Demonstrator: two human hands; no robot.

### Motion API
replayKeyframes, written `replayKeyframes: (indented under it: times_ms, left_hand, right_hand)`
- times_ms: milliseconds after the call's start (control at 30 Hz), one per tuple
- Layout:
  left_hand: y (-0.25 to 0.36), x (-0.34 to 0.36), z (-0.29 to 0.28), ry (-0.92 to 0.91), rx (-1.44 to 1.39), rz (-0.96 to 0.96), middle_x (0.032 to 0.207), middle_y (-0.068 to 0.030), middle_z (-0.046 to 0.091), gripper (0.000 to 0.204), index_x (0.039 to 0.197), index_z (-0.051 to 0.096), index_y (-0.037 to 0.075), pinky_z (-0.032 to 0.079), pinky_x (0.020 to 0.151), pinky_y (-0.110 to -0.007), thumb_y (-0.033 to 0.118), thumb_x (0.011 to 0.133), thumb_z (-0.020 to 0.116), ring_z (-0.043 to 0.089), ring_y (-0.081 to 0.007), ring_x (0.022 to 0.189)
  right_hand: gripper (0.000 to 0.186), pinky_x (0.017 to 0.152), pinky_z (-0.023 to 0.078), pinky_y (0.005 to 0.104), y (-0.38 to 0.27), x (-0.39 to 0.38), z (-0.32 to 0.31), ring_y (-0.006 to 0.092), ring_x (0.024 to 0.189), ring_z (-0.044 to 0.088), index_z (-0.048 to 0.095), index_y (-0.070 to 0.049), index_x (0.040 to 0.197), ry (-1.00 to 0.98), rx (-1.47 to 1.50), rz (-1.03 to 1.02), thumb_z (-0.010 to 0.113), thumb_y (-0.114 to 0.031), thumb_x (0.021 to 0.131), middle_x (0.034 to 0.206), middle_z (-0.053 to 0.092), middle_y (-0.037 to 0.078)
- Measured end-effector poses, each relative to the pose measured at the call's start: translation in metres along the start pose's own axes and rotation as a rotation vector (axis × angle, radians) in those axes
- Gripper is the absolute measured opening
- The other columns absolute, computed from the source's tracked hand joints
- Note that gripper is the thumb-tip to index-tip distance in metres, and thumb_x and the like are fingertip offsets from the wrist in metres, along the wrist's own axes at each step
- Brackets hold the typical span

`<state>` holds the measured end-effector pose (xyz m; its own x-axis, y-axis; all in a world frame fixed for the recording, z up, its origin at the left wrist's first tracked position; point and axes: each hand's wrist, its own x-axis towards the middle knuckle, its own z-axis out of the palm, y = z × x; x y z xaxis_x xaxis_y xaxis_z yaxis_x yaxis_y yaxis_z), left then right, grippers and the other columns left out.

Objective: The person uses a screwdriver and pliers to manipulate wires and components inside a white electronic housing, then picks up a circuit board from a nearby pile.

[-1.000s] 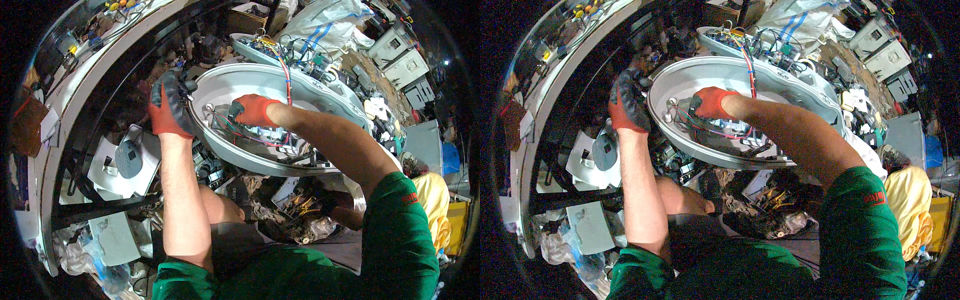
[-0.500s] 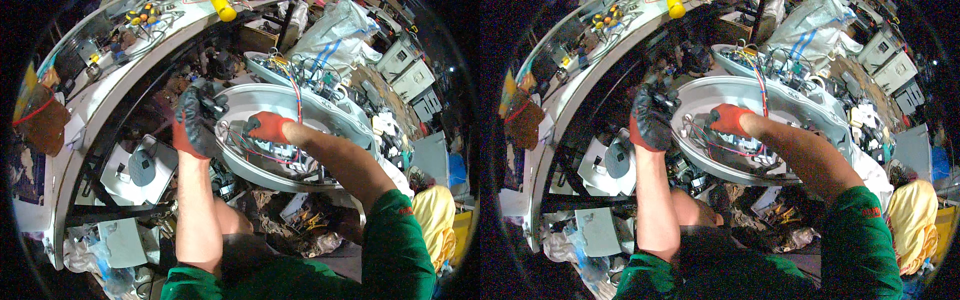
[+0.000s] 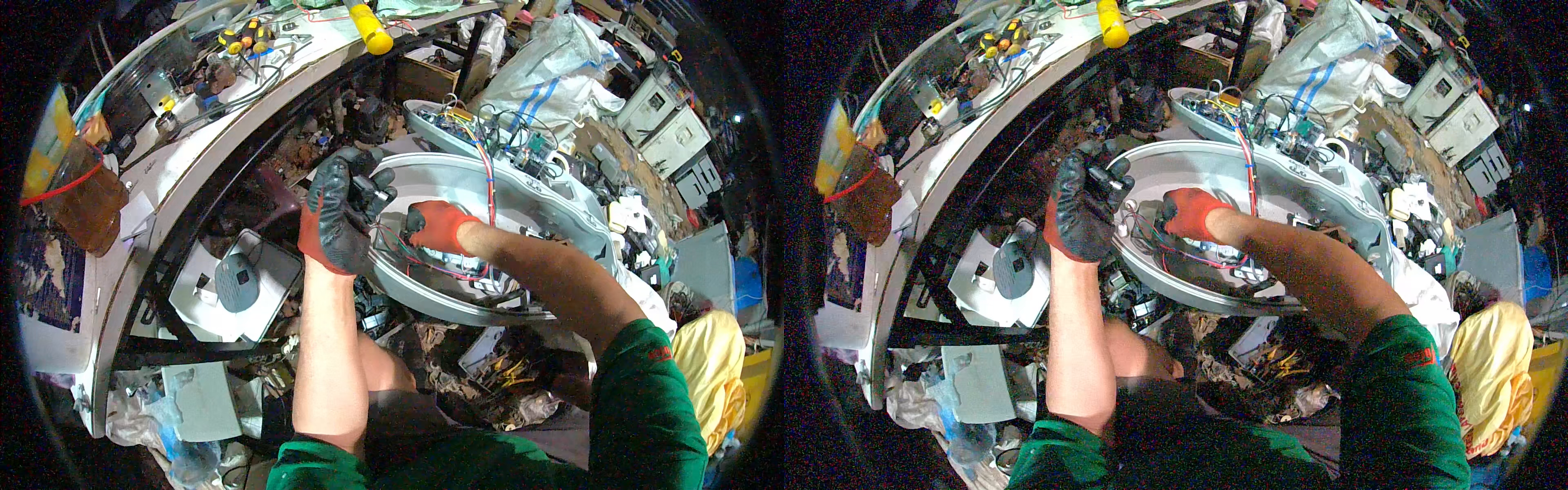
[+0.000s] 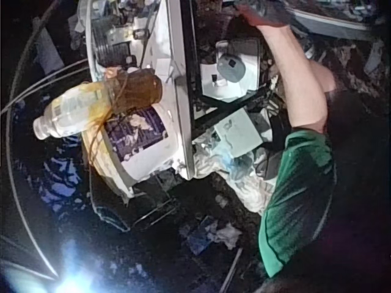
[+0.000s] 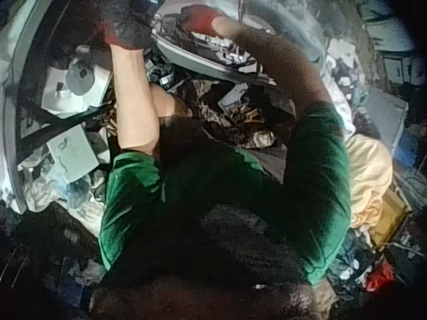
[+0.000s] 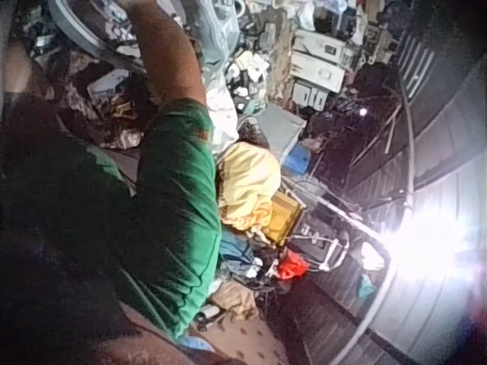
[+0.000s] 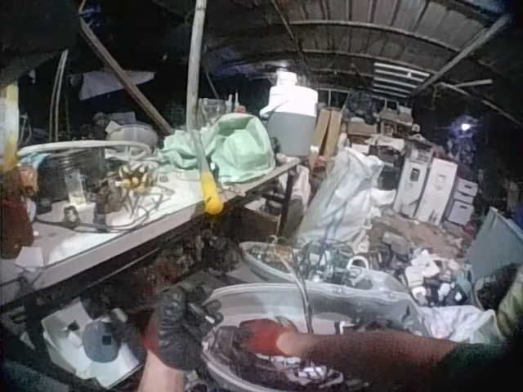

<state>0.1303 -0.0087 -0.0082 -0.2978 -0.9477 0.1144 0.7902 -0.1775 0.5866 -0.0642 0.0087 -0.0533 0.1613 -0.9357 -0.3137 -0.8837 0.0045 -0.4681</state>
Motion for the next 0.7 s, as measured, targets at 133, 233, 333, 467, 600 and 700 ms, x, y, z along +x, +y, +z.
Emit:
replayKeyframes:
  times_ms: [133,233,333,467,600,700]
  left_hand:
    - [0.002,-0.001,-0.005,0.019,0.046,-0.006,0.112,-0.0118,0.066,0.034,0.113,0.062,0.01,0.058,0.074,-0.035,0.033,0.088,0.065,0.067,-0.0245,0.091]
    - [0.002,-0.002,-0.004,0.003,0.041,0.006,0.112,-0.0119,0.066,0.033,0.113,0.062,0.01,0.059,0.074,-0.035,0.031,0.087,0.067,0.067,-0.0242,0.091]
    - [0.0,-0.001,-0.003,0.009,0.047,0.016,0.111,-0.0123,0.066,0.032,0.113,0.062,0.01,0.059,0.074,-0.036,0.028,0.087,0.067,0.066,-0.0246,0.091]
    - [0.003,0.0,-0.01,-0.045,0.033,0.026,0.114,-0.0139,0.065,0.032,0.116,0.06,0.008,0.059,0.075,-0.038,0.025,0.089,0.064,0.066,-0.0261,0.094]
    - [0.0,-0.002,-0.004,-0.126,-0.008,0.015,0.123,-0.0163,0.06,0.034,0.122,0.057,0.007,0.059,0.08,-0.04,0.023,0.092,0.06,0.064,-0.0278,0.102]
    - [0.001,-0.001,-0.005,-0.159,-0.024,0.006,0.127,-0.0173,0.057,0.036,0.126,0.055,0.008,0.059,0.082,-0.041,0.024,0.093,0.058,0.063,-0.0286,0.106]
  right_hand:
    - [0.045,0.088,0.048,0.0403,-0.013,-0.006,-0.004,0.0361,0.099,0.063,0.063,-0.002,0.109,0.007,-0.016,-0.015,0.063,-0.028,0.073,0.105,0.065,0.023]
    - [0.041,0.087,0.049,0.0411,-0.01,-0.007,-0.008,0.0359,0.097,0.063,0.065,-0.003,0.105,-0.054,0.09,-0.018,0.062,-0.029,0.074,0.102,0.066,0.023]
    - [0.038,0.086,0.049,0.0417,-0.003,-0.002,-0.007,0.0358,0.095,0.064,0.067,-0.003,0.101,-0.074,0.147,-0.025,0.061,-0.03,0.074,0.1,0.067,0.022]
    - [0.036,0.086,0.049,0.0415,-0.015,-0.002,-0.004,0.0358,0.095,0.064,0.067,-0.003,0.098,-0.002,0.062,-0.06,0.061,-0.03,0.075,0.098,0.067,0.021]
    - [0.034,0.085,0.049,0.0409,-0.006,-0.003,0.007,0.0339,0.097,0.063,0.065,-0.003,0.098,0.081,0.107,-0.039,0.064,-0.029,0.077,0.099,0.067,0.019]
    - [0.035,0.085,0.049,0.0413,0.002,0.005,0.002,0.0344,0.097,0.063,0.064,-0.002,0.099,-0.051,0.162,-0.024,0.064,-0.029,0.076,0.099,0.067,0.02]
